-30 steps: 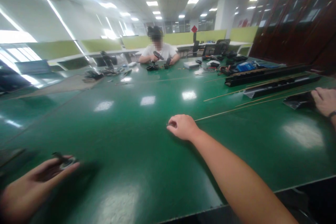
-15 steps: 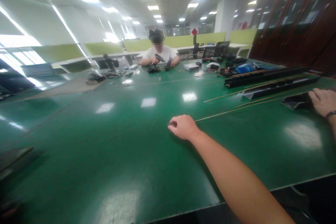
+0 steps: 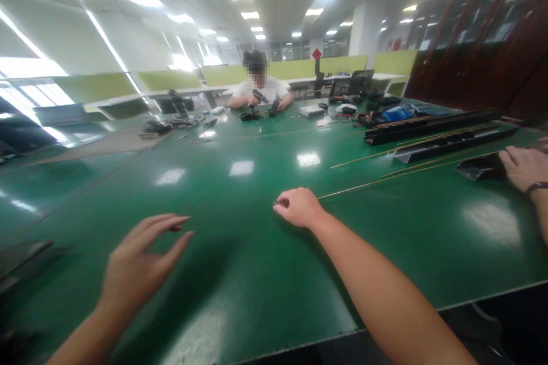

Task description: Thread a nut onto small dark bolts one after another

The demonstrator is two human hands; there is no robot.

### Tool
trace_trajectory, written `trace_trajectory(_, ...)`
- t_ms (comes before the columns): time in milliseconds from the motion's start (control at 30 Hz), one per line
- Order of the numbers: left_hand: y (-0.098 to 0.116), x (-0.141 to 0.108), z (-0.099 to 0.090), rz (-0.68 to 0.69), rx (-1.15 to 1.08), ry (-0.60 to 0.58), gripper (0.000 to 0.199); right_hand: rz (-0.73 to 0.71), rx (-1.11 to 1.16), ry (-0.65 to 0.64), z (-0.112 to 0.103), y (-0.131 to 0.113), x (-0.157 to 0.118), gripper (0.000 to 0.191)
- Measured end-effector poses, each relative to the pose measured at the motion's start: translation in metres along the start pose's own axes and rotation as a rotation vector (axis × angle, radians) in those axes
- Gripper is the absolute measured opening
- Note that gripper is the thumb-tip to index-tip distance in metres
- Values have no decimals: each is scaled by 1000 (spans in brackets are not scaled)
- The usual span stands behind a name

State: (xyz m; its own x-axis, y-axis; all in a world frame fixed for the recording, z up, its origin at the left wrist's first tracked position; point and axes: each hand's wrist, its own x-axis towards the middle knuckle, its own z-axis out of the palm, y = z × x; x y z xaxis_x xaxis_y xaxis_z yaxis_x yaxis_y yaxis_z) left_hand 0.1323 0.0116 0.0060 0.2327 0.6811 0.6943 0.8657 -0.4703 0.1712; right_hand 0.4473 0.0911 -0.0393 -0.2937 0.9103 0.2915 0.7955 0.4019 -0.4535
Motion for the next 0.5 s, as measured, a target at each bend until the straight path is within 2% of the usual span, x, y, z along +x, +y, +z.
trace_trajectory(100,29,25,62,113,-139,-238,39,10,17,2,-1,1,0,27)
trace_trajectory(167,46,40,97,219,-143,-319,47,-5,-12,4,-1,1,1,28)
trace_trajectory(233,57,53,121,336,-139,-374,44,-32,-70,-1,0,2,1,29)
trace_trajectory(367,65,68,141,420,-113,-407,26,-37,-121,-15,0,3,3,32)
trace_trajectory(500,63,66,140,434,-65,-403,20,-32,-82,-22,-2,2,2,36)
